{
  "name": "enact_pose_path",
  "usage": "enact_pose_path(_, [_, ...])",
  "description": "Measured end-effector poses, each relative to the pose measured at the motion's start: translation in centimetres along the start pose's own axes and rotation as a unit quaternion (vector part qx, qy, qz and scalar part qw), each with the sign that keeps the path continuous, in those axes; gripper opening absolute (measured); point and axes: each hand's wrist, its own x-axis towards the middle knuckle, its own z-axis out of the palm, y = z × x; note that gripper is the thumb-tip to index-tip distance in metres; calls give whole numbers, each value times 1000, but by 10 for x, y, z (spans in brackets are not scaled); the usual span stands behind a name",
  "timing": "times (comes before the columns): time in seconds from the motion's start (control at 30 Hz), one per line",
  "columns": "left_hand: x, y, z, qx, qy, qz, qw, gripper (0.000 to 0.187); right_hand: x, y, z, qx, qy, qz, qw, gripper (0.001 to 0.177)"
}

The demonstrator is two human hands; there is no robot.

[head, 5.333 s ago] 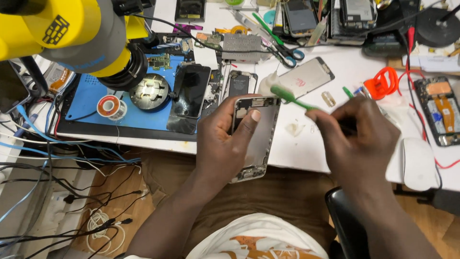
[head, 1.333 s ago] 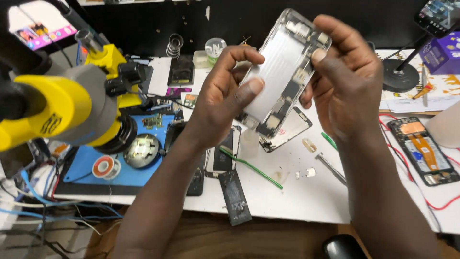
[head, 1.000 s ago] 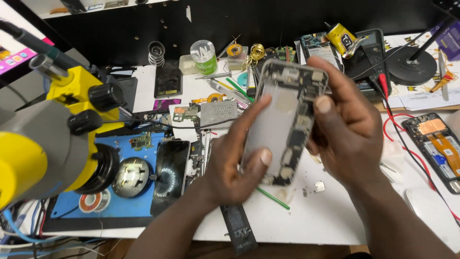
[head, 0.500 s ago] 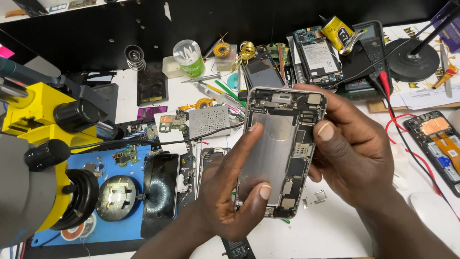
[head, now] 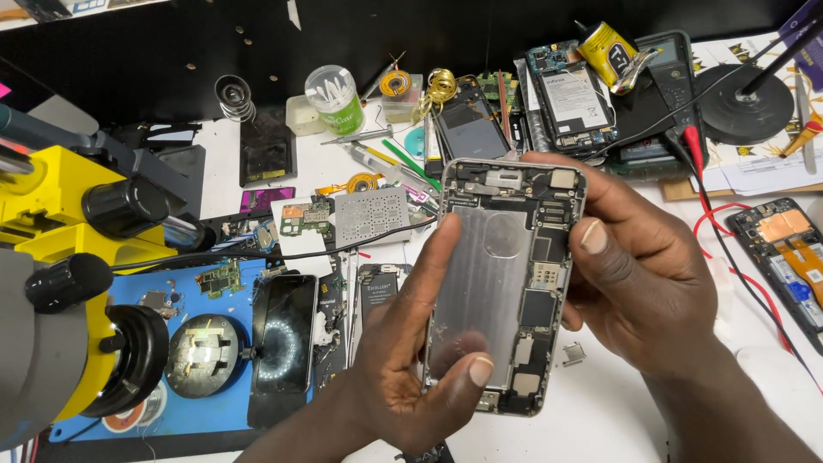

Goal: The person is repairing a disassembled smartphone. They use a green plastic spudger to pry and separate internal components from the phone's frame, then switch to a white plastic spudger to carefully lift and disconnect ribbon cables and connectors.

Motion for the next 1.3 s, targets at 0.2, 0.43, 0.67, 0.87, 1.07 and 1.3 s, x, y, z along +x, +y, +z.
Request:
enact_pose_path(0.2, [0, 2, -1, -36, -19, -11, 999, 88, 1, -3, 3, -7, -4, 5, 1000, 59])
enact_pose_path(0.43, [1, 2, -2, -26, -25, 21, 999, 84, 0, -1, 3, 21, 20, 24, 999, 60])
enact_pose_path(0.67, [2, 2, -1, -54, -30, 19, 998, 88, 1, -3, 5, -3, 26, 31, 999, 60])
enact_pose_path(0.87, [3, -6, 4, -176, -42, 63, 981, 88, 1, -2, 4, 12, 25, 32, 999, 57])
enact_pose_path(1.07, [4, 0, 1, -189, -50, 48, 980, 88, 2, -1, 4, 34, 17, 16, 999, 57])
enact_pose_path(1.3, [4, -7, 2, -246, -58, 50, 966, 95, 1, 0, 3, 20, 40, 11, 999, 60])
